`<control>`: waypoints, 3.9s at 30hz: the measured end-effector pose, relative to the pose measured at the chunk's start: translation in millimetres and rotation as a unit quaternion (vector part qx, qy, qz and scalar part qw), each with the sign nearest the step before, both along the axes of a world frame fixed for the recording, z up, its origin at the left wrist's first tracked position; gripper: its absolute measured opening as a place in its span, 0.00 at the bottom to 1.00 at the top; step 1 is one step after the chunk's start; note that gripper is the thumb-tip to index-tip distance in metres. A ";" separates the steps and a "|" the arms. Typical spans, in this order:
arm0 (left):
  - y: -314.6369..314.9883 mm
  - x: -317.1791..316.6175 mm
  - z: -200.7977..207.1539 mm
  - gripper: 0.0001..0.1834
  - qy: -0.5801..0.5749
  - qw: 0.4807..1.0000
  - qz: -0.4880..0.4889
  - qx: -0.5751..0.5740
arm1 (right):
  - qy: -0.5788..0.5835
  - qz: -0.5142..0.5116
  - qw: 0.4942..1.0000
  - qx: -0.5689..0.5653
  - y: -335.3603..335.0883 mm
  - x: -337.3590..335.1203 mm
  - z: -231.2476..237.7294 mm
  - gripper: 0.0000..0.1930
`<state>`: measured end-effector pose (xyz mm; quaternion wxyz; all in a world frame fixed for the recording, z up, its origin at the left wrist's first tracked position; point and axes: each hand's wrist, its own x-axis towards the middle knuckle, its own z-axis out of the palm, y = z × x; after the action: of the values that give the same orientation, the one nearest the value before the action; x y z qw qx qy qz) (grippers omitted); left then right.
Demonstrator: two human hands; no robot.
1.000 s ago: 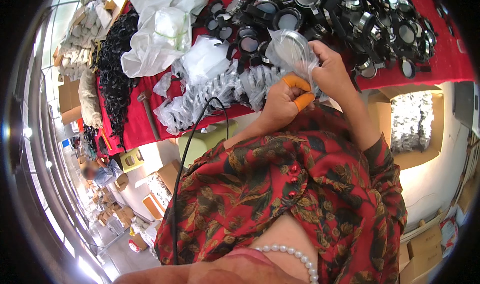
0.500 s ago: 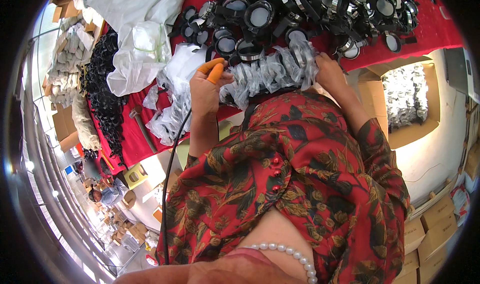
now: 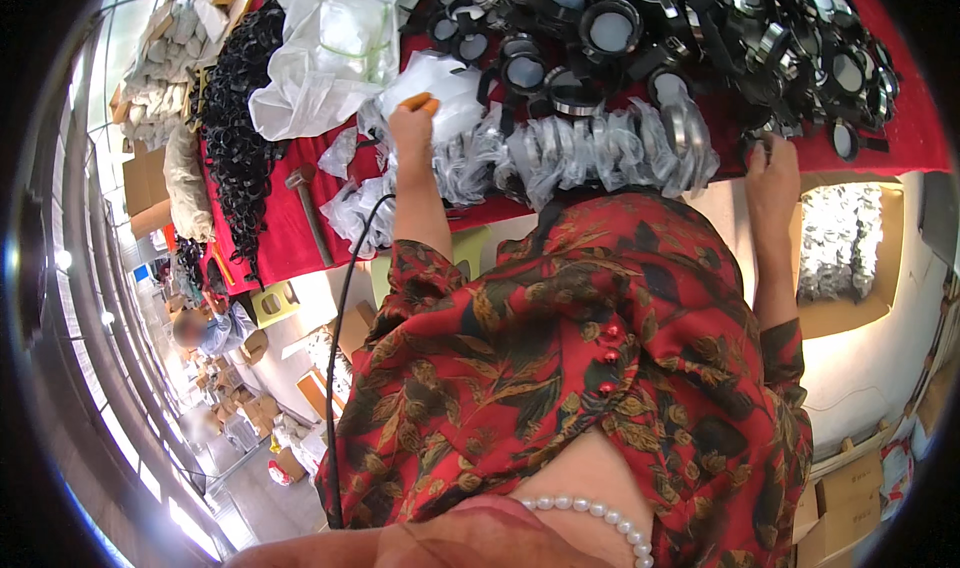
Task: Packing round black components into individual plastic bags and grouping them together.
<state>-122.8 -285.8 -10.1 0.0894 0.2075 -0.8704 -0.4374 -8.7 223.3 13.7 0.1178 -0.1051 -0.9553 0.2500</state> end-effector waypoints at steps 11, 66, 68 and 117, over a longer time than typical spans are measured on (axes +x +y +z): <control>30.6 -0.5 4.8 0.29 -0.094 0.931 -0.118 -0.332 | -0.070 -0.176 0.982 -0.017 7.8 -16.8 -16.9 0.21; 80.9 31.6 70.2 0.16 0.110 0.818 0.099 0.556 | -0.057 0.270 0.884 -0.377 -130.8 -37.1 120.8 0.30; 97.2 31.9 84.9 0.24 0.090 0.818 0.056 0.565 | -0.006 0.335 0.887 -0.316 -151.4 -46.3 119.3 0.19; 46.7 67.4 108.9 0.32 0.141 0.838 -0.026 0.526 | 0.003 0.307 0.924 -0.229 -301.9 -82.0 96.7 0.07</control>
<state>-55.4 -239.1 98.8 0.0770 0.1363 -0.4921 -0.8563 -90.7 -78.6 110.3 0.0108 0.1695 -0.8571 0.4863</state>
